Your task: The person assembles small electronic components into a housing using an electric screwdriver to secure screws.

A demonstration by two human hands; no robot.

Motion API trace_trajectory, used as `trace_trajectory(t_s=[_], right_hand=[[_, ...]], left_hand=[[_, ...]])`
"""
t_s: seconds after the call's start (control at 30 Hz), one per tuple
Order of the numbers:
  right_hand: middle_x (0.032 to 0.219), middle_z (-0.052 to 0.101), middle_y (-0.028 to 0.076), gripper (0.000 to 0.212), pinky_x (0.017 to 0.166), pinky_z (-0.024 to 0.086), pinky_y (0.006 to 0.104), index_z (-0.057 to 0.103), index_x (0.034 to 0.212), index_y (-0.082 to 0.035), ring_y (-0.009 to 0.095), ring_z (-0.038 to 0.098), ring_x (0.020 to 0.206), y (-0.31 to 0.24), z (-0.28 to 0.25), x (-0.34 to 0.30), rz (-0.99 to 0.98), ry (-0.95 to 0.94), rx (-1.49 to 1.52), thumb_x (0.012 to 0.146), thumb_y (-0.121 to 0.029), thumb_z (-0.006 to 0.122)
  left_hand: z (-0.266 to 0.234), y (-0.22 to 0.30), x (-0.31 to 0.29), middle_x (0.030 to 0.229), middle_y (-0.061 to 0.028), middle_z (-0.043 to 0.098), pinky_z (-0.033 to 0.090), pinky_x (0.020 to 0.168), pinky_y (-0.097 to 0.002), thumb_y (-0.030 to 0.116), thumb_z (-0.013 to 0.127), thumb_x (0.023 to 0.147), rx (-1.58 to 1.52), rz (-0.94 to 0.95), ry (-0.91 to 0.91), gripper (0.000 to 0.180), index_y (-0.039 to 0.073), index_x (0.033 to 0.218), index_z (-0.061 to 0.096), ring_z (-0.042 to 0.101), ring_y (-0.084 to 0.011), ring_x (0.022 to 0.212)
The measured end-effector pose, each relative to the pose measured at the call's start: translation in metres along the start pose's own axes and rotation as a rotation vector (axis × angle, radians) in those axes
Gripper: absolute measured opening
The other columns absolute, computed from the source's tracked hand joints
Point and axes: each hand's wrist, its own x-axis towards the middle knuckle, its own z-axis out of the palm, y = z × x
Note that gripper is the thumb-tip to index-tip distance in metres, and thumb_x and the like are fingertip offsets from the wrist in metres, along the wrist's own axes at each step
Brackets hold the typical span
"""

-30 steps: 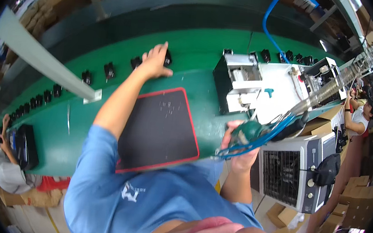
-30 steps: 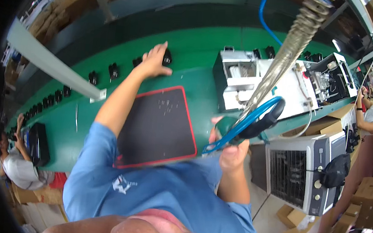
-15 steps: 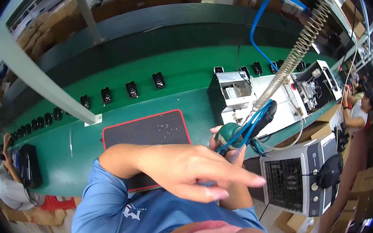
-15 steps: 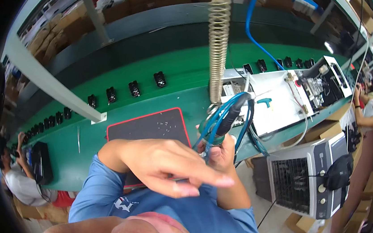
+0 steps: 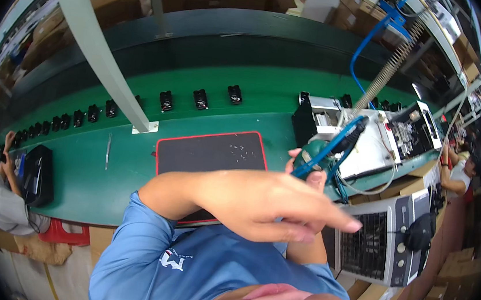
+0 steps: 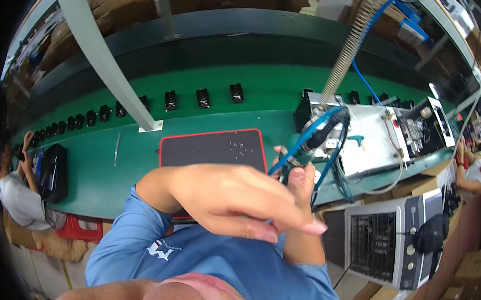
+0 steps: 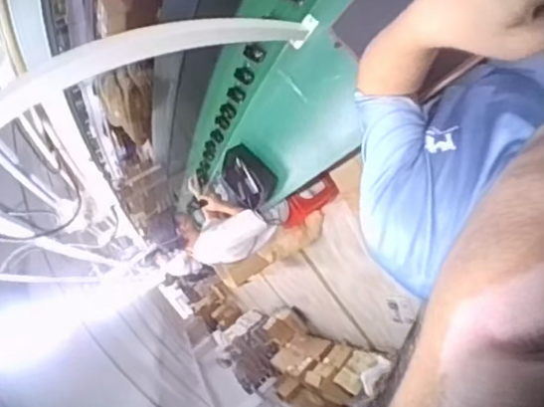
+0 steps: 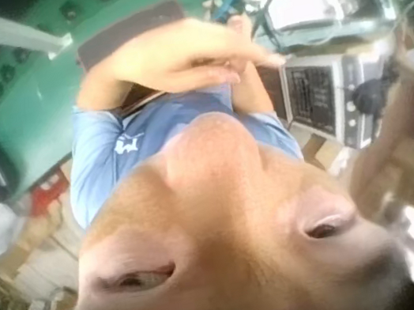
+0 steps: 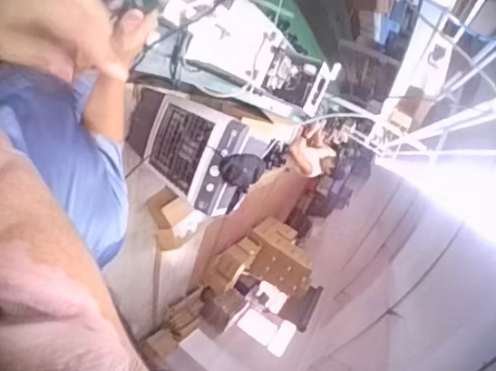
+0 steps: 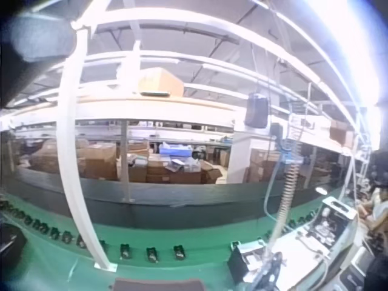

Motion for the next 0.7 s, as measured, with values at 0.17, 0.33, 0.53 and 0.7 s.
trace_trajectory(t_s=[0.17, 0.33, 0.53, 0.7], right_hand=[[0.084, 0.061, 0.005, 0.087, 0.06, 0.046, 0.024, 0.056, 0.121, 0.003, 0.01, 0.057, 0.067, -0.005, 0.026, 0.0, -0.056, 0.048, 0.022, 0.088, -0.077, 0.051], [0.081, 0.06, 0.003, 0.072, 0.059, 0.047, 0.0232, 0.057, 0.112, 0.001, 0.009, 0.055, 0.065, 0.006, 0.022, 0.014, -0.138, -0.125, 0.059, 0.092, -0.068, 0.054], [0.079, 0.059, 0.003, 0.072, 0.058, 0.045, 0.0227, 0.057, 0.118, 0.0, 0.008, 0.053, 0.064, -0.005, 0.018, 0.012, -0.131, -0.098, 0.015, 0.092, -0.068, 0.055], [0.074, 0.061, 0.003, 0.093, 0.056, 0.048, 0.0247, 0.058, 0.123, 0.003, 0.01, 0.058, 0.062, 0.0, 0.009, 0.014, -0.125, -0.06, -0.029, 0.084, -0.081, 0.05]], left_hand=[[0.033, 0.02, 0.079, 0.122, -0.0129, 0.065, 0.049, 0.094, -0.0335, 0.002, 0.057, 0.093, -0.196, -0.028, -0.381, 0.048, 0.002, 0.141, 0.051, 0.063, -0.0237, 0.109], [0.073, 0.009, 0.098, 0.09, -0.0158, 0.056, 0.05, 0.07, -0.0426, 0.002, 0.057, 0.088, -0.154, 0.37, -0.515, 0.067, 0.006, 0.151, 0.034, 0.061, -0.0342, 0.083], [0.089, 0.023, 0.122, 0.096, -0.0177, 0.062, 0.05, 0.077, -0.0437, 0.002, 0.061, 0.088, -0.224, 0.401, -0.608, 0.05, 0.004, 0.137, 0.049, 0.062, -0.0364, 0.091], [0.066, 0.01, 0.133, 0.1, -0.0181, 0.061, 0.05, 0.079, -0.0443, 0.004, 0.06, 0.092, -0.324, 0.39, -0.364, 0.052, 0.006, 0.142, 0.047, 0.062, -0.036, 0.095]])
